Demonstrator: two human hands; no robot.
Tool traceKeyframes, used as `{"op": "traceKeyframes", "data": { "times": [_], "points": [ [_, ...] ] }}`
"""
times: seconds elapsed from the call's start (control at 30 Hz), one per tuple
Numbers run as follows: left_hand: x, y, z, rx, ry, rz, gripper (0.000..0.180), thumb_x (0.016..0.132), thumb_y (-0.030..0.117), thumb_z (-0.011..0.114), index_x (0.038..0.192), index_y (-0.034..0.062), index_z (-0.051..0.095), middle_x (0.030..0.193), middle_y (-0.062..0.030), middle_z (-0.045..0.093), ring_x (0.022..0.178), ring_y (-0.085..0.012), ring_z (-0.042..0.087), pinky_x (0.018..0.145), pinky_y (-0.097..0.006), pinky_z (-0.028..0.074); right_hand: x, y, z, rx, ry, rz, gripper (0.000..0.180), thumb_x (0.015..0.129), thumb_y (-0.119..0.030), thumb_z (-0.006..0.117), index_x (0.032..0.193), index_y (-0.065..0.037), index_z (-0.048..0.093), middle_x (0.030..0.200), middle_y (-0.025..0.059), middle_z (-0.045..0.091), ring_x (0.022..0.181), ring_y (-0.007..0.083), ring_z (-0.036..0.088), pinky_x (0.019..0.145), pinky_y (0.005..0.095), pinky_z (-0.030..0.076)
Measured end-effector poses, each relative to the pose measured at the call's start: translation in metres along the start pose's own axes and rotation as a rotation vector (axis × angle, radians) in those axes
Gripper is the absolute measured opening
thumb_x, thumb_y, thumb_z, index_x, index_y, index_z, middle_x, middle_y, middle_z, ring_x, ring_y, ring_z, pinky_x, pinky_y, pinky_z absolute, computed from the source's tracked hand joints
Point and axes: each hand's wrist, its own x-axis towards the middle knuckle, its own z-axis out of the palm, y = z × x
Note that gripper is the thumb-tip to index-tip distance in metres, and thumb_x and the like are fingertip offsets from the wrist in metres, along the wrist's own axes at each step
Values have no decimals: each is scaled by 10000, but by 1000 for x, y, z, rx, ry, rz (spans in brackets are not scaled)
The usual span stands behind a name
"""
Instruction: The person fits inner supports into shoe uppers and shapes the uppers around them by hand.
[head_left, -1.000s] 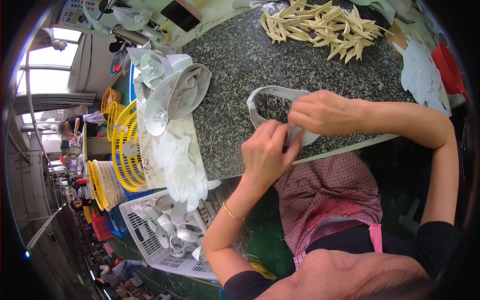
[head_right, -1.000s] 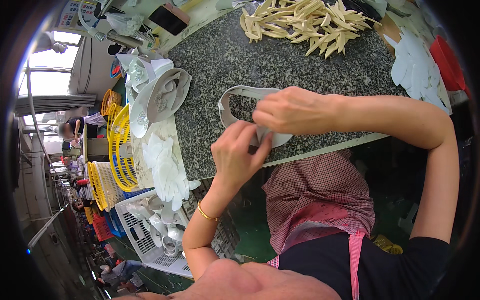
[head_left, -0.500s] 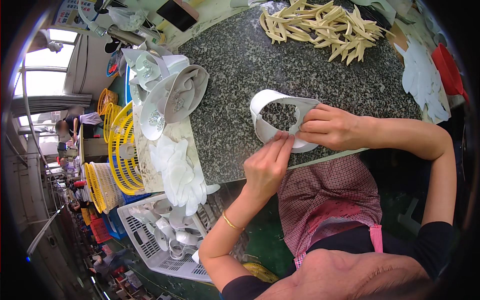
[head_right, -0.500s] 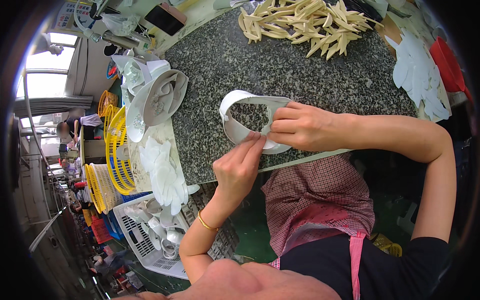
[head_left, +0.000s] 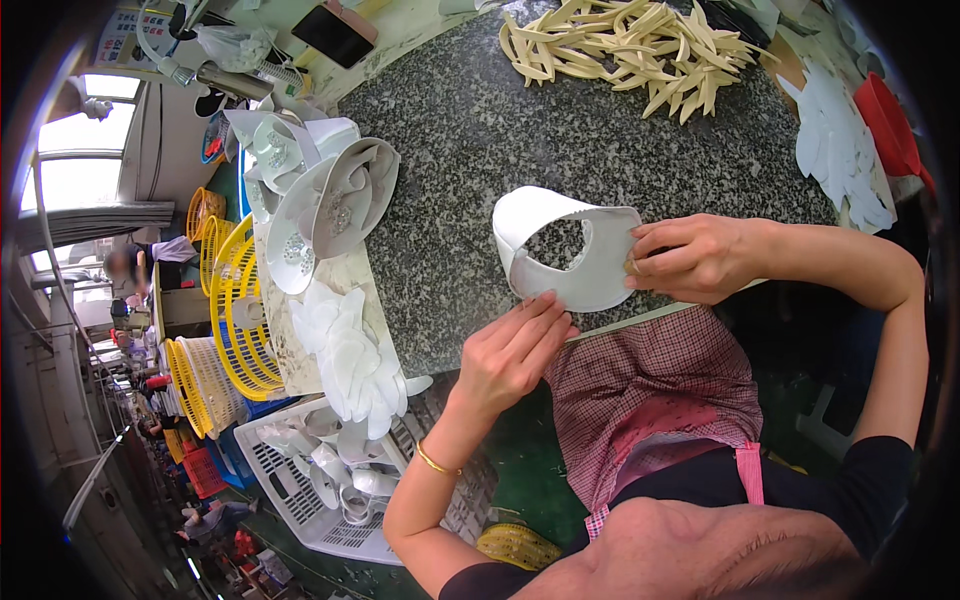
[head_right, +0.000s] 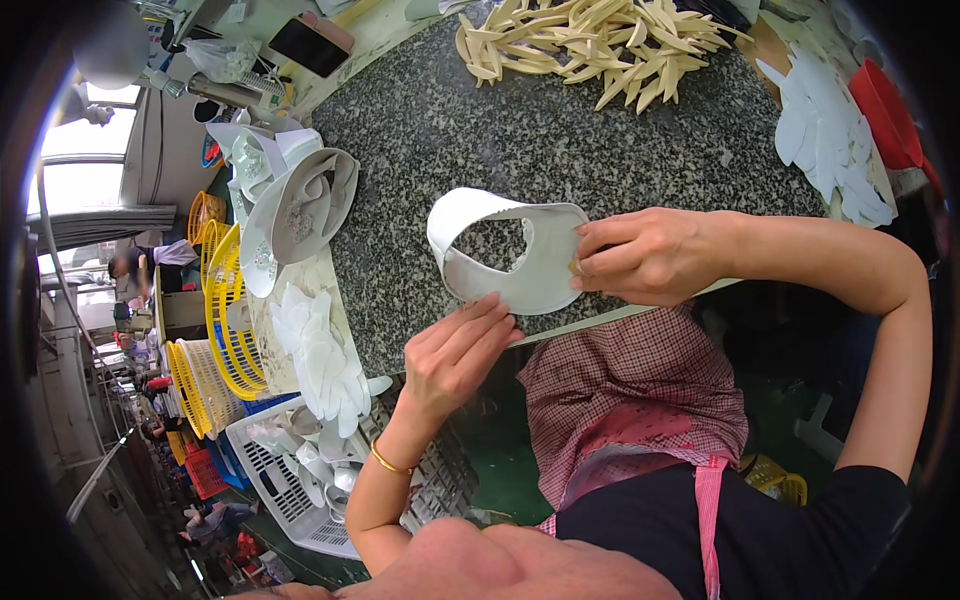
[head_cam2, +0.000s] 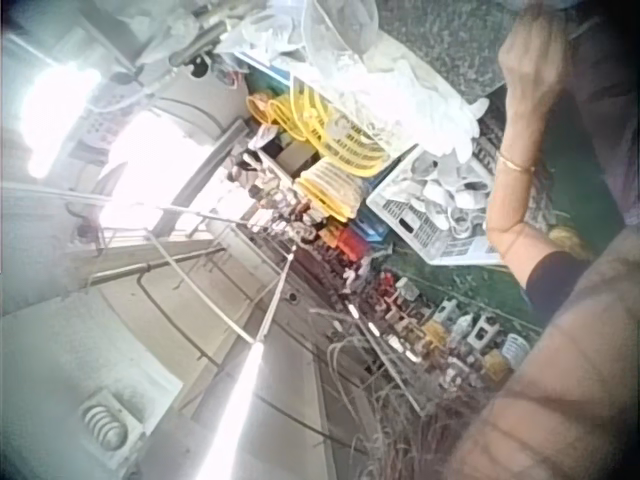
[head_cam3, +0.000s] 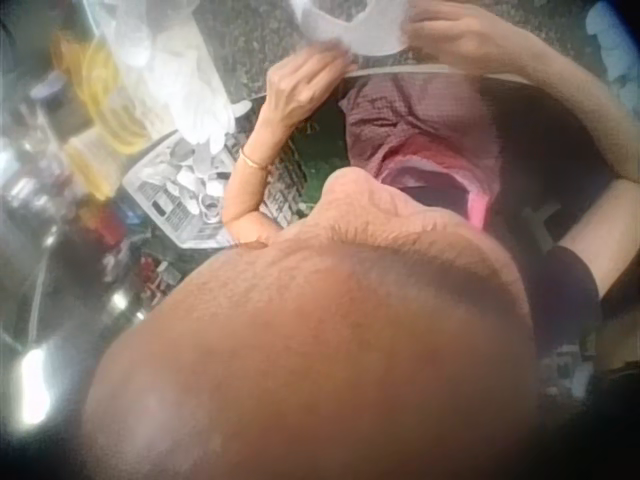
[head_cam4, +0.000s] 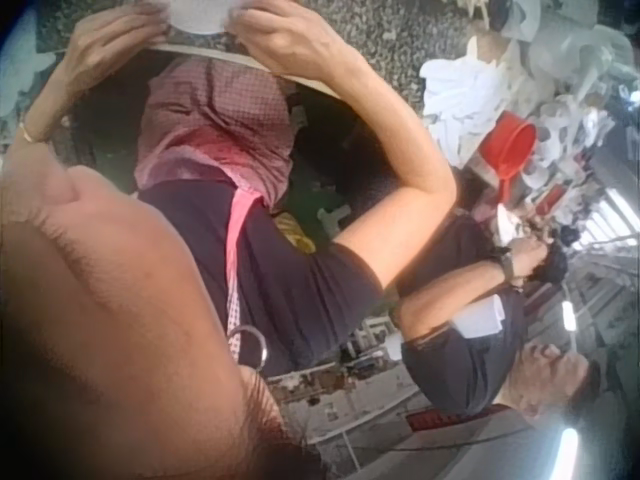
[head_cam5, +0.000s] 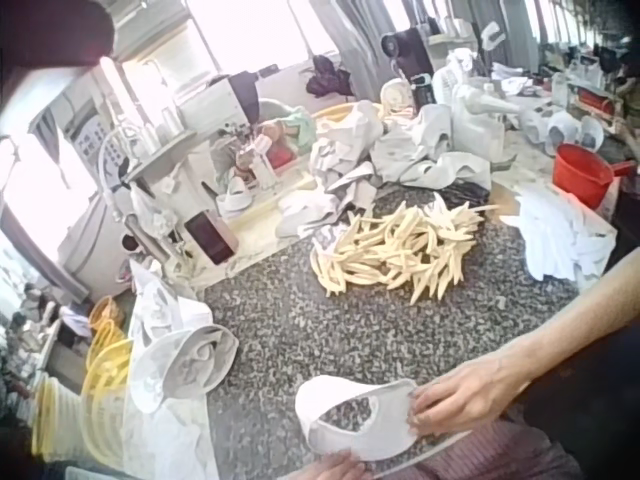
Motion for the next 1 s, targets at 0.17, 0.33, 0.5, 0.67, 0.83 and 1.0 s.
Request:
{"op": "traceKeyframes", "data": {
  "times": [0.17, 0.33, 0.5, 0.67, 0.83, 1.0],
  "points": [
    [35, 7, -14, 87, -56, 10, 314, 803, 96, 640, 1109, 42, 687, 1116, -65, 694, 1105, -208, 646, 1019, -398, 491, 4, 0, -13, 131, -78, 71, 435, 678, 23, 649, 1113, 21, 638, 1077, 104, 597, 1081, 278, 576, 912, 344, 539],
    [51, 2, 3, 161, -28, 38, 315, 817, 93, 631, 1125, 45, 679, 1126, -63, 689, 1116, -217, 634, 1066, -438, 440, 17, 6, -19, 95, -114, 49, 418, 689, 19, 642, 1105, -14, 610, 1126, 98, 592, 1137, 278, 569, 1034, 392, 490],
    [53, 6, -10, -163, 125, 49, 243, 804, 24, 653, 1041, 43, 704, 1022, -68, 709, 976, -247, 678, 1021, -439, 470, 32, 22, -33, -175, -40, -89, 298, 712, -36, 681, 1003, -39, 612, 1025, 74, 638, 1088, 259, 623, 1143, 473, 392],
    [36, 17, -29, -891, 400, -557, 185, 896, -73, 614, 1065, -13, 657, 1039, -80, 674, 928, -191, 657, 940, -354, 502, 46, -10, -54, 363, 55, 99, 124, 790, -26, 727, 903, -40, 678, 840, 54, 683, 787, 208, 685, 945, 425, 545],
    [59, 48, -21, -578, 959, -648, 208, 949, 36, 612, 1144, -18, 562, 975, -36, 569, 887, -114, 564, 794, -240, 467, 58, -42, -23, 1120, 481, 517, 363, 886, -227, 756, 1100, 41, 637, 960, 16, 672, 860, 47, 605, 730, 241, 516],
    [51, 94, -10, -337, 434, -508, 196, 876, 137, 730, 910, -28, 629, 902, -92, 585, 822, -180, 556, 772, -311, 452, 65, -65, 16, 1045, 855, 599, 381, 965, -251, 663, 1225, 8, 562, 995, -1, 639, 914, 39, 570, 781, 223, 488]
  ]
}}
